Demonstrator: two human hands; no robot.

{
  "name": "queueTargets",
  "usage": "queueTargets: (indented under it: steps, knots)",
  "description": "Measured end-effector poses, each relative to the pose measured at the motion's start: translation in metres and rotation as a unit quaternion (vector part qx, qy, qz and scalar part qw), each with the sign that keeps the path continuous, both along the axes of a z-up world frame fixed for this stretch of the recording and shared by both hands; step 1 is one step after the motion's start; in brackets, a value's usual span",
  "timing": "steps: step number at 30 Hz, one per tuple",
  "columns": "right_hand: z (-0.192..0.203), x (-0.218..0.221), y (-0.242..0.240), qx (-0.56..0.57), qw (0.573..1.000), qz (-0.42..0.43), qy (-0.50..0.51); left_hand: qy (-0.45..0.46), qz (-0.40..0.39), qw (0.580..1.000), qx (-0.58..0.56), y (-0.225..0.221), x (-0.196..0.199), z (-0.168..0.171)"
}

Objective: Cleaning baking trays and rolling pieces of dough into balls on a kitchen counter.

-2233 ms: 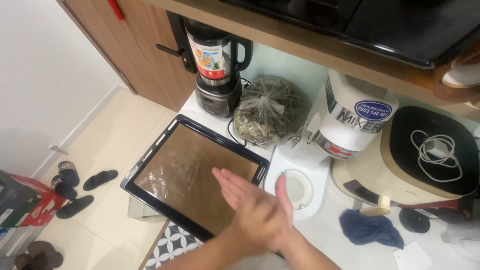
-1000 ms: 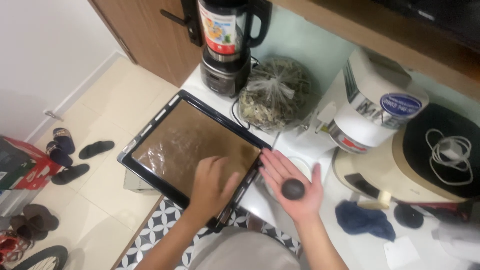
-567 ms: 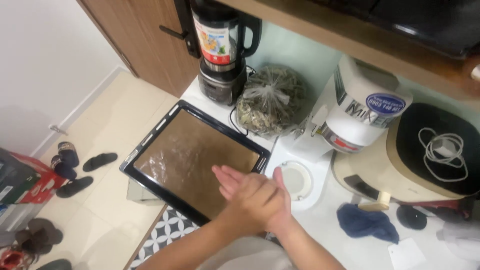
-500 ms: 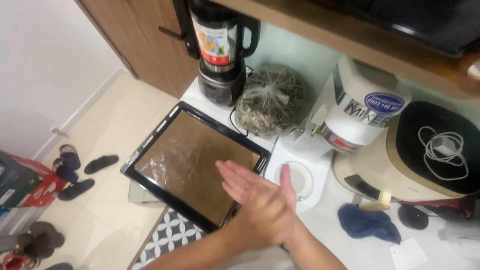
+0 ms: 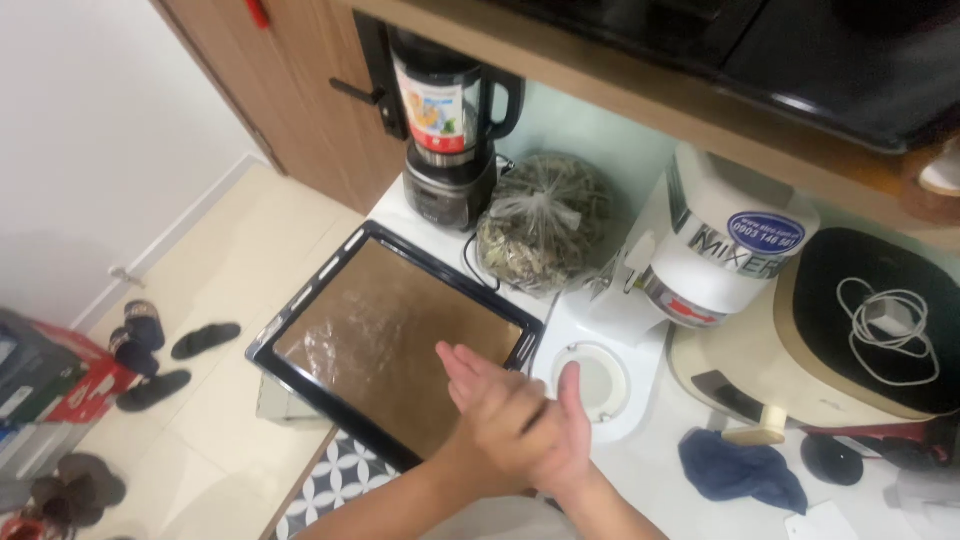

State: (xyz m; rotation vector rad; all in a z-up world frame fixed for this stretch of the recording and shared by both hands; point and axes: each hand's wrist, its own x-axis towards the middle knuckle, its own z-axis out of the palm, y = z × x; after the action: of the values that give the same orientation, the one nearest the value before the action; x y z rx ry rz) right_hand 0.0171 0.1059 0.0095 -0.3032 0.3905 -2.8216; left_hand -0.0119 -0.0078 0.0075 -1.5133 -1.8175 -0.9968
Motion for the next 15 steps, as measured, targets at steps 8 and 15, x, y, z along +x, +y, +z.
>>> queueTargets:
  steps: [8,15]
  knots:
    - [0.016,0.003,0.008,0.032,0.999,-0.009,0.002,-0.006,-0.061,0.998,0.017,-0.002,0.004,-0.007]
    - [0.025,0.000,0.007,0.008,0.999,0.004,0.043,0.005,-0.013,0.999,0.049,-0.001,0.003,-0.007]
